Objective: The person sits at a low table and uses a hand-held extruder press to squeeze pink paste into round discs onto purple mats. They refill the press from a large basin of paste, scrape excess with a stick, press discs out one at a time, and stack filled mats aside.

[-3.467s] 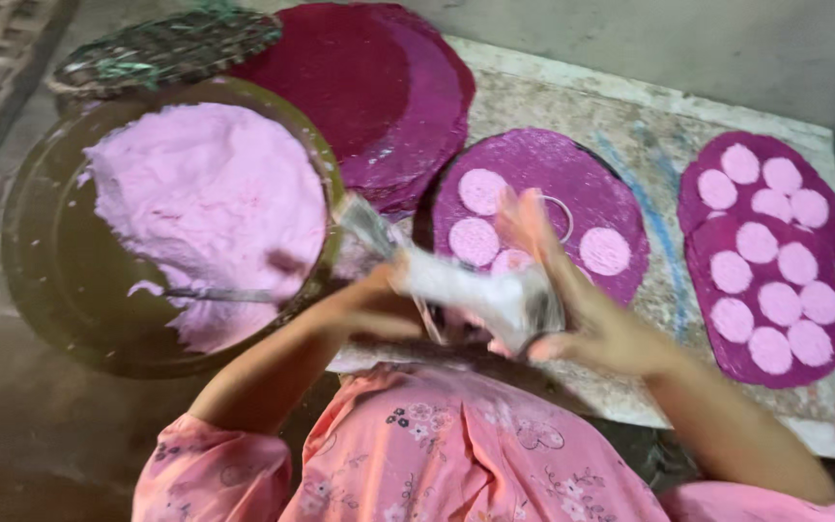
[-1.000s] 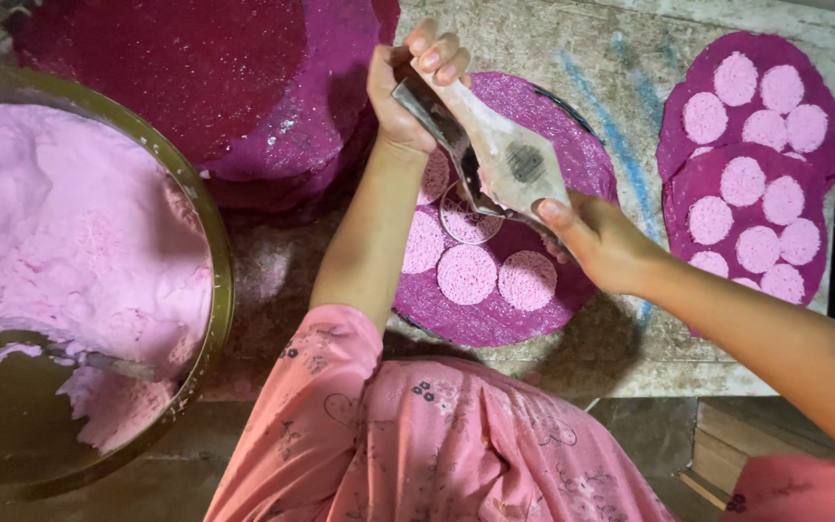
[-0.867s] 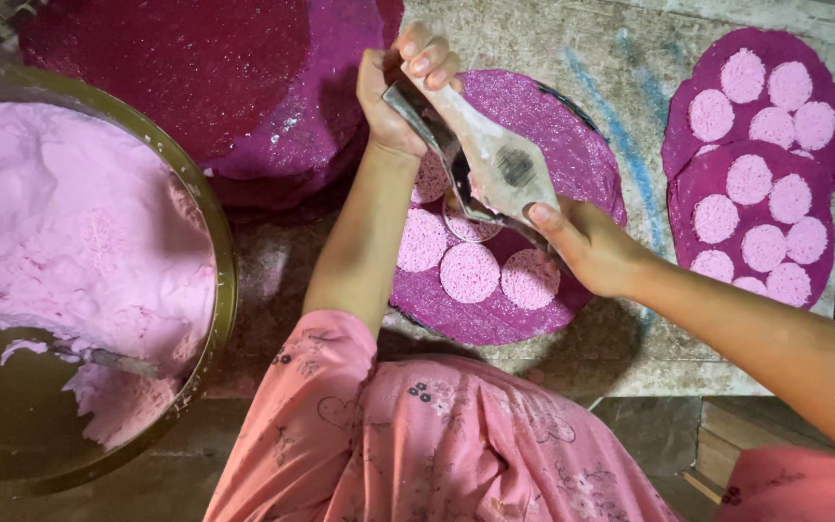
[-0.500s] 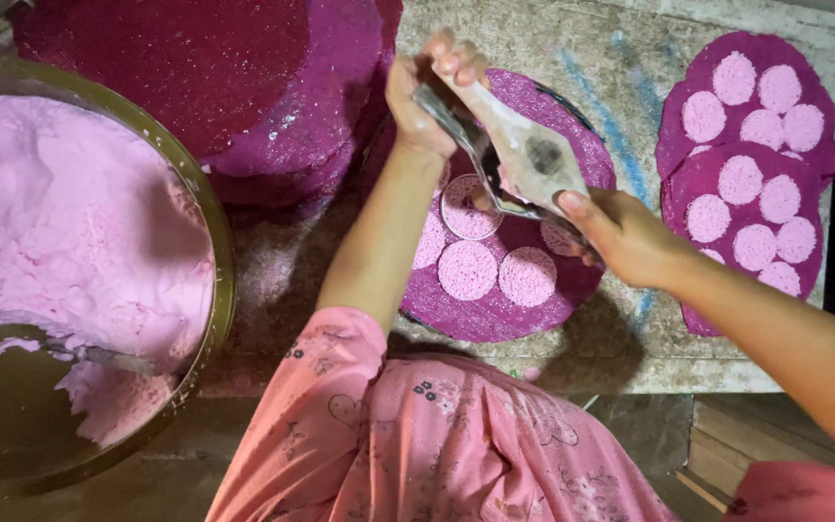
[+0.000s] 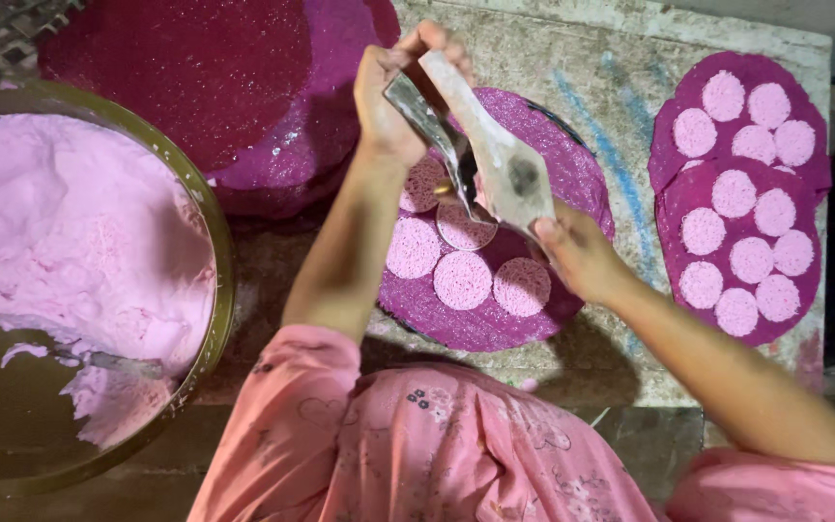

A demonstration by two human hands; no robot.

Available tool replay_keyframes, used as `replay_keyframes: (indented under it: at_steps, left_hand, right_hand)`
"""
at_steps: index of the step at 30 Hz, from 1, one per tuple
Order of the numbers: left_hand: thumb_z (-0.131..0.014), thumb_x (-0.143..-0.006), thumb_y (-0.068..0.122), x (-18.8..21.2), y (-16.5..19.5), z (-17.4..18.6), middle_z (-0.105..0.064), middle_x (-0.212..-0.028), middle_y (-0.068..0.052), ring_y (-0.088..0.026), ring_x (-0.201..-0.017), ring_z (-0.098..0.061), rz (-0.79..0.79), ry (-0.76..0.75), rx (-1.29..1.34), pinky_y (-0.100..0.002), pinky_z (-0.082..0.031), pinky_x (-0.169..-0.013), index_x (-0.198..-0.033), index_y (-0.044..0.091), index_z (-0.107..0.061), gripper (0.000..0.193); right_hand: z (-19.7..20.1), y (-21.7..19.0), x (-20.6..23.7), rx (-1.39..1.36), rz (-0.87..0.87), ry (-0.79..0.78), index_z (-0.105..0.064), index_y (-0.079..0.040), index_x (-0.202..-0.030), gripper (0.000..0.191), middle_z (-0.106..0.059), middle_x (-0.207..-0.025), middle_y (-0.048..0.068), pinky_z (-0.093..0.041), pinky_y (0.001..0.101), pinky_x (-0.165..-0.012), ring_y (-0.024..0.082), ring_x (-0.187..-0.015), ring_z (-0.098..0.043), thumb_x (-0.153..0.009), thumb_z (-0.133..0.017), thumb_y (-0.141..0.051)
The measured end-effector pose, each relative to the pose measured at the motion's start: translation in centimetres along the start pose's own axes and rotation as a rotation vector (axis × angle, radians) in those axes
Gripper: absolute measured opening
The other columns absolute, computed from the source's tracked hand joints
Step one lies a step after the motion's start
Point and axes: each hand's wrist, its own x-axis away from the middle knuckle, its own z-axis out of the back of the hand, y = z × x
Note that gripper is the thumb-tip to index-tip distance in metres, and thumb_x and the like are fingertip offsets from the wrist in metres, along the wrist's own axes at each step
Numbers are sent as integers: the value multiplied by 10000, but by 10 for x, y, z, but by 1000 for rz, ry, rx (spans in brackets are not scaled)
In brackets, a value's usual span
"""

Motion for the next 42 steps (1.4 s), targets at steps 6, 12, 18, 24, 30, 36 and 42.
replay_keyframes:
  at_steps: [6,12,18,24,30,36,42]
  left_hand:
    - [-366,-939,206,70,-31,-19,-647,-1295,-73,-219,-1196,-654,105,117,-1323,-384,-554,-992,-1242,89,-638,424]
    - [-673,-831,247,107,-71,-25,-506,-1355,-157,-371,-1314,-379,0,-92,-2067,-564,-288,-1088,-1175,98,-736,380]
    - [-671,-878,250,104,-78,-36,-558,-1325,-78,-303,-1330,-421,194,-248,-1930,-558,-243,-1126,-1037,188,-795,210]
    - [-847,-720,430,119,-63,-55,-474,-1424,-143,-320,-1310,-362,286,-133,-2010,-542,-225,-1067,-1439,100,-521,855]
    - [-884,-676,518,127,-61,-71,-468,-1426,-190,-335,-1301,-374,442,-125,-2224,-537,-248,-1094,-1528,33,-358,1113]
    - [-872,-687,559,126,-59,-80,-501,-1322,-193,-334,-1209,-400,492,-131,-2256,-521,-270,-1067,-1554,-5,-305,1180]
    - [-879,-660,579,90,-81,-80,-528,-1336,-187,-329,-1243,-451,222,-155,-2173,-497,-314,-1028,-1528,19,-353,1160]
  right_hand:
    - [-2,29,41,-325,269,167,-582,-33,-1171,817,-601,-1057,30,-512,301,-696,135,-862,-576,-964,-473,-815]
    - [-10,29,74,-538,351,482,-496,-37,-1291,883,-573,-1123,43,-500,327,-717,162,-885,-585,-902,-586,-825]
    - [-16,50,110,-562,339,623,-478,-40,-1382,914,-570,-1085,57,-466,358,-767,205,-893,-580,-914,-569,-820]
    - [-23,77,136,-600,331,723,-472,-30,-1381,904,-541,-1002,70,-465,385,-814,215,-869,-568,-946,-534,-820]
    - [-28,81,142,-613,311,794,-388,-31,-1495,969,-535,-1149,73,-450,374,-754,215,-877,-543,-936,-517,-812]
    - [-29,80,148,-685,273,761,-355,-21,-1522,1015,-524,-1143,73,-451,376,-779,213,-937,-543,-935,-513,-834]
    - [-28,90,154,-676,261,782,-395,-51,-1497,983,-522,-1136,64,-450,363,-773,205,-912,-542,-932,-498,-849]
